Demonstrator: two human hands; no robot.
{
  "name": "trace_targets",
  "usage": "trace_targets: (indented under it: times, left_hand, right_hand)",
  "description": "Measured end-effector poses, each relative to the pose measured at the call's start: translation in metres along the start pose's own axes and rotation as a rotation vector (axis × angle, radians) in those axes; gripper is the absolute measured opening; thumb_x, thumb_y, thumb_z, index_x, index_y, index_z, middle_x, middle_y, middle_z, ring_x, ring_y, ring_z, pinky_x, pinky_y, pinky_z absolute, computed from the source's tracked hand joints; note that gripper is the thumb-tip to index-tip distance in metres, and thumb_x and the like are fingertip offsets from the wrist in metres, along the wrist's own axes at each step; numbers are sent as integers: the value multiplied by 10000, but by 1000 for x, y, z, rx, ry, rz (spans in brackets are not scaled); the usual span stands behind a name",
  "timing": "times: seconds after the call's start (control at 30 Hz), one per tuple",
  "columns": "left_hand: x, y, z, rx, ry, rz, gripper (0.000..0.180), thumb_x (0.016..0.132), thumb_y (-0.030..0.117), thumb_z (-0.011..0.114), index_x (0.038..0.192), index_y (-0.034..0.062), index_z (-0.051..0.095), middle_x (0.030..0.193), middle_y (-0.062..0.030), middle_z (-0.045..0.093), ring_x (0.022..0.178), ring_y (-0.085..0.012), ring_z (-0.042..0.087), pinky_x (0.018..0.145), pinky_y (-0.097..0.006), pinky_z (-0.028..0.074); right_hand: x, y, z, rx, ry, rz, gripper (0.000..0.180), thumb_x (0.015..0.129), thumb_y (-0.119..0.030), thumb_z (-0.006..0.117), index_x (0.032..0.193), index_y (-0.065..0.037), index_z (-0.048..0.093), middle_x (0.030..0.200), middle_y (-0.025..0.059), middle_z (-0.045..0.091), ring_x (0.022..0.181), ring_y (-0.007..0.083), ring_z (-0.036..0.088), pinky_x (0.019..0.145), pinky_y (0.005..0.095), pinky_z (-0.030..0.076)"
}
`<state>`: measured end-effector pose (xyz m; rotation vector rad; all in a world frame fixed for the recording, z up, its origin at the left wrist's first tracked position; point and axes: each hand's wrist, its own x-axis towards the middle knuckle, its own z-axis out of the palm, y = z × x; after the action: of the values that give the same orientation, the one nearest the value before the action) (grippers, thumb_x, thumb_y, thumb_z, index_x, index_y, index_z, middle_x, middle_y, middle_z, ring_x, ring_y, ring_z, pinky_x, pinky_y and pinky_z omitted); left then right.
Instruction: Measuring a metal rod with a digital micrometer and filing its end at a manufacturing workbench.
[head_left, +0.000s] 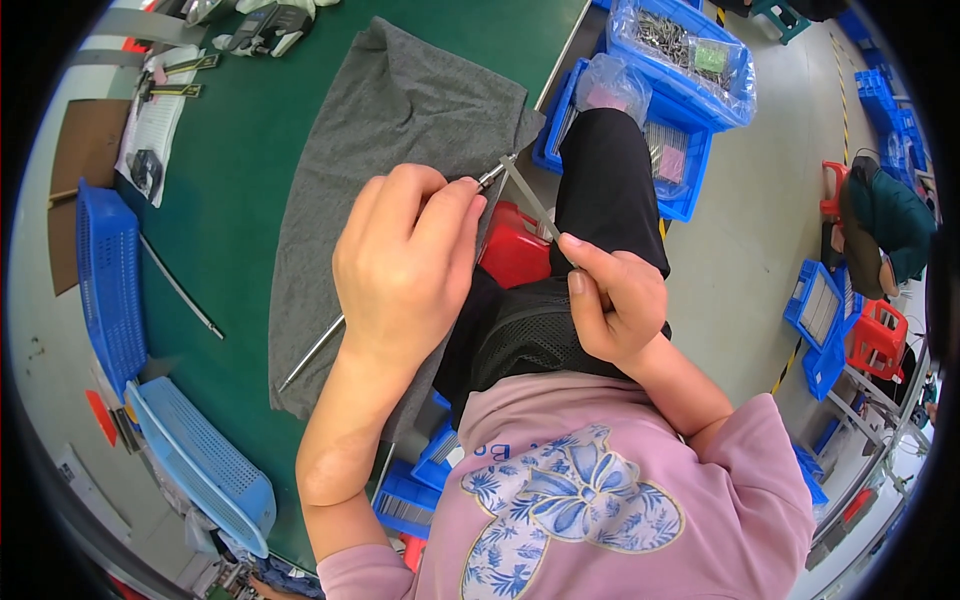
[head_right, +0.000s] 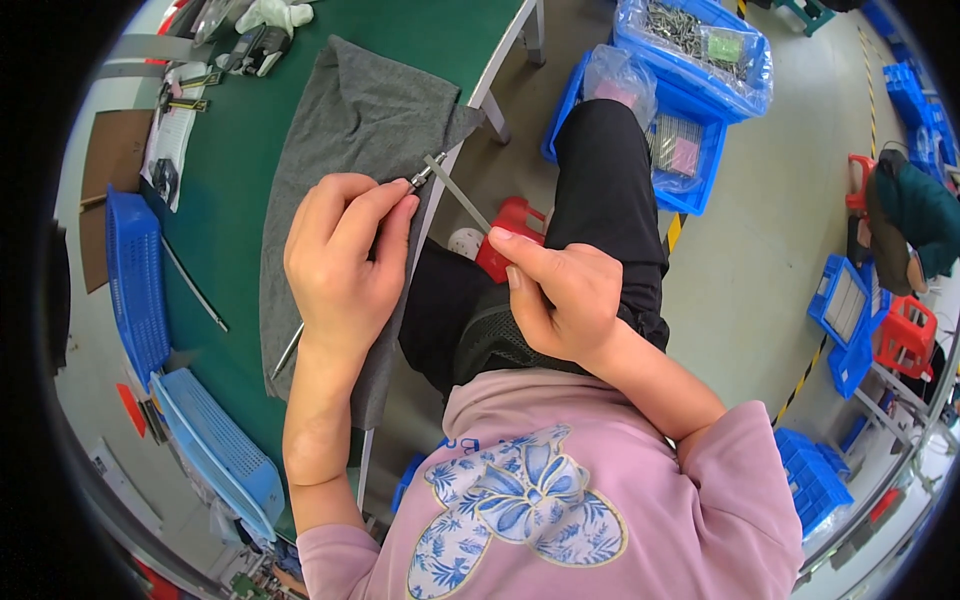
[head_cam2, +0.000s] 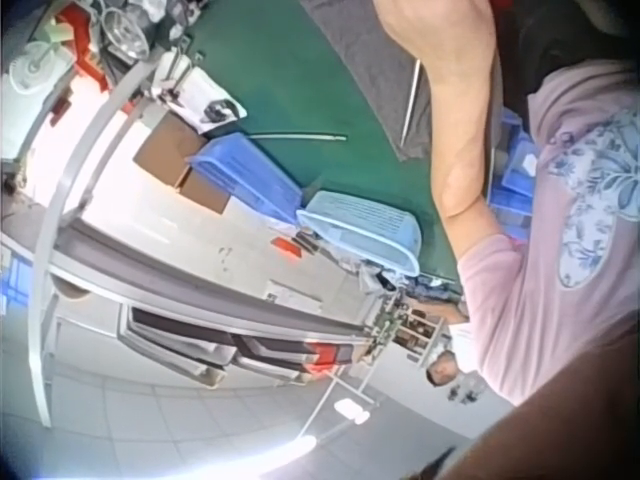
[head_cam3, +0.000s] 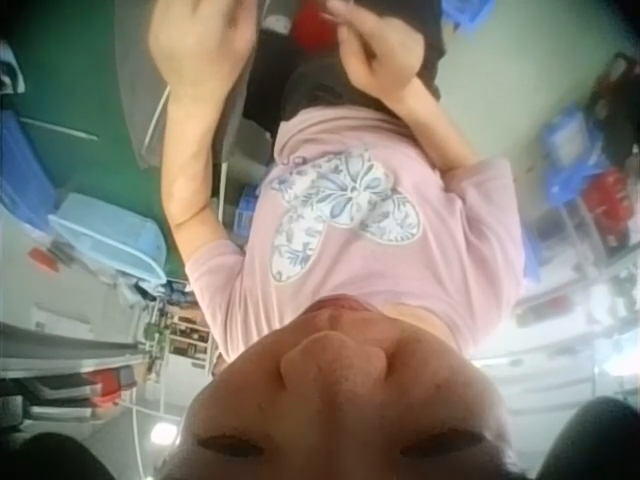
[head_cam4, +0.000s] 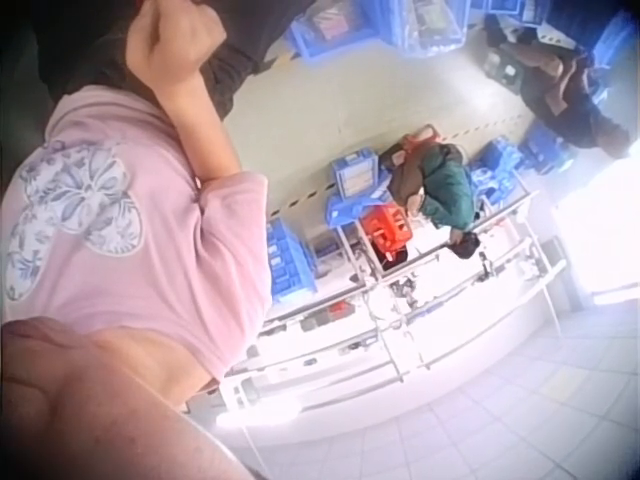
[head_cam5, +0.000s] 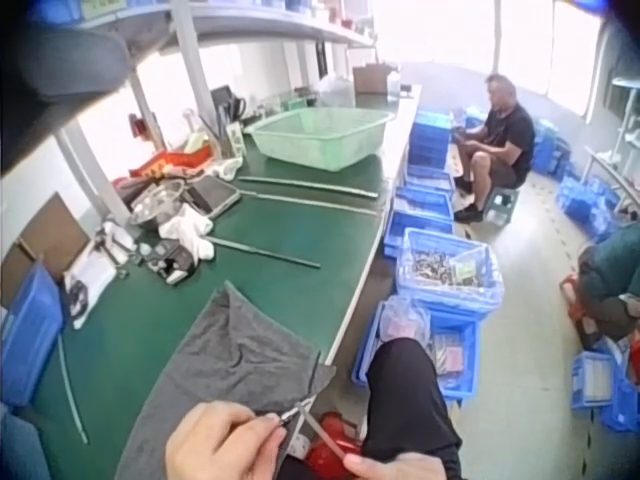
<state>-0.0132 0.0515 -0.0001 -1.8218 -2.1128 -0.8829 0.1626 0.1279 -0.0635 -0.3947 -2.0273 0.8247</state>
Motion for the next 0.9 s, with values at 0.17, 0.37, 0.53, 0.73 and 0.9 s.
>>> trace_targets:
  times: [0.17, 0.37, 0.53, 0.73, 0.9]
  left_hand:
    - [0, 1, 3, -91, 5, -70, 149, 662, 9, 714, 788, 38, 638, 752, -51, 552, 656, -223, 547, 557, -331, 451]
    - [1, 2, 1, -123, -19, -104, 143, 665, 10, 717, 789, 33, 649, 749, -50, 552, 659, -222, 545, 563, -327, 449]
    - [-1, 0, 4, -109, 25, -61, 149, 671, 14, 723, 804, 38, 661, 747, -49, 550, 654, -221, 540, 563, -324, 447]
    - [-1, -1, 7, -143, 48, -62, 160, 655, 2, 727, 794, 31, 655, 741, -50, 548, 641, -223, 531, 553, -330, 440]
    - [1, -2, 8, -180, 57, -16, 165, 638, -25, 712, 784, 14, 645, 728, -56, 548, 624, -230, 523, 548, -333, 436]
  right_hand:
    - [0, -3, 2, 21, 0, 13, 357, 724, 90, 583, 1069, 29, 649, 526, 2, 446, 417, 120, 389, 421, 264, 309]
    - [2, -4, 3, 19, -15, 3, 357, 715, 82, 600, 1061, 10, 651, 566, 22, 527, 418, 133, 453, 419, 261, 333]
    - [6, -6, 3, -8, -33, -4, 363, 694, 78, 614, 1045, -2, 656, 586, 32, 574, 415, 144, 500, 413, 257, 346]
    - [8, -11, 1, -112, -94, -7, 400, 656, 77, 602, 1045, 4, 664, 536, 16, 516, 399, 139, 468, 400, 262, 327]
    - [25, -5, 19, -166, -4, -90, 411, 643, 58, 608, 1043, -11, 669, 499, 6, 469, 381, 140, 442, 384, 272, 313]
